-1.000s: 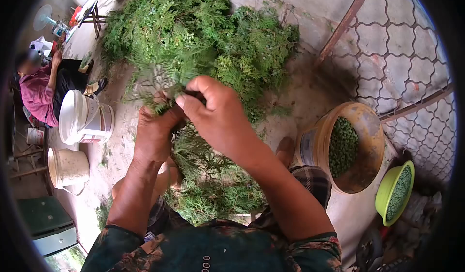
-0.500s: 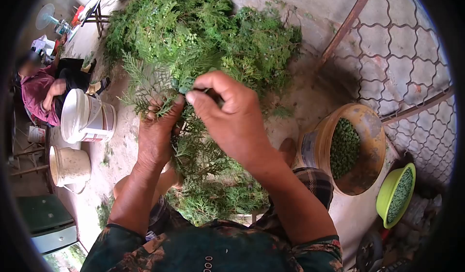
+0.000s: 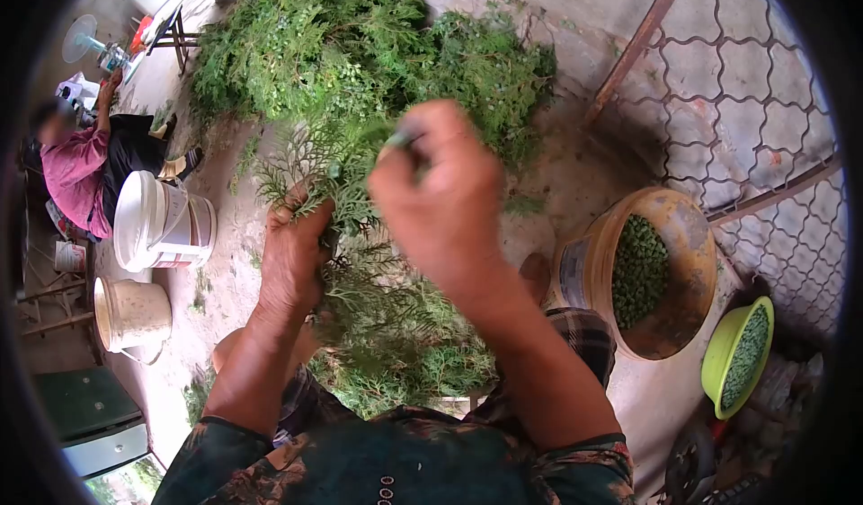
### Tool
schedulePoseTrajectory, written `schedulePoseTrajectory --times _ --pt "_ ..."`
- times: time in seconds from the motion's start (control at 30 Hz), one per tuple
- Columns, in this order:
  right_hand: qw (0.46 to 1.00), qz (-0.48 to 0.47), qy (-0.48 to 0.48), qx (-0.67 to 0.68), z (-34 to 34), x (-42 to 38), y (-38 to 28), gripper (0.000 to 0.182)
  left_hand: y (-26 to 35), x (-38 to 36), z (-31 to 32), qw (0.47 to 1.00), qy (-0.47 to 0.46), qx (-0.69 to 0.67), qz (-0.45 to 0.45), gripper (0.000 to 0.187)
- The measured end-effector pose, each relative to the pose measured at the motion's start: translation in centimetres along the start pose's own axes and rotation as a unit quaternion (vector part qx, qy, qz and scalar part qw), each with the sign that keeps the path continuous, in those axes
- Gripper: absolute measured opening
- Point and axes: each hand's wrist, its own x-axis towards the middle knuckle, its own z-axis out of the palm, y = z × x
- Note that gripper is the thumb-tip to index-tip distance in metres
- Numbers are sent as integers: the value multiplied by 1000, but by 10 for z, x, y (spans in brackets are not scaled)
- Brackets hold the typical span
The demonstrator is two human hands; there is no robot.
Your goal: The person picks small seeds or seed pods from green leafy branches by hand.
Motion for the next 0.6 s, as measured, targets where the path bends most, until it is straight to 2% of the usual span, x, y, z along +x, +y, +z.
schedulePoseTrajectory --times 0.03,0.07,0.1,0.17,0.23,0.27,0.3,0.33,0.37,0.4,0.43,0.5,0.53,0.57,0.6 --pt "1000 -1 -2 1 -12 7 -7 13 -7 1 6 1000 2 -1 -2 39" --pt "945 186 -30 269 -28 18 -19 10 -19 3 17 999 -1 -35 31 40" --pt "785 353 -54 506 -37 23 -29 6 -21 2 19 997 -4 -51 49 41" --pt "792 362 -41 490 -32 18 -33 4 -16 -1 17 996 22 -30 77 36" --pt "878 332 -134 319 -24 13 -31 10 1 1 6 995 53 6 88 32" --pt "948 229 -152 161 -17 8 -28 15 11 6 0 960 27 -275 -46 26" --pt "981 103 -133 95 -5 1 -17 15 17 8 -3 831 -4 -528 -175 20" --pt "982 76 -171 7 -3 -3 -14 15 10 8 6 859 36 -500 -99 14" --pt "978 35 -199 -48 -2 -7 -10 16 7 9 10 860 35 -500 -99 14" --pt "970 -10 -223 -100 -2 -10 -7 16 5 8 14 876 55 -476 -53 13" --pt "970 -7 -222 -101 -2 -10 -7 16 3 8 19 890 74 -451 -7 13" --pt "981 108 -132 89 -3 -8 -10 12 -4 9 19 891 70 -448 28 11" --pt "917 285 -101 262 -22 8 -27 13 -5 9 7 906 22 -419 -60 13" --pt "892 277 -55 354 -38 19 -24 16 -4 9 8 863 9 -491 -120 15" --pt "799 307 -14 516 -51 33 -23 19 -4 8 10 806 7 -563 -182 19"
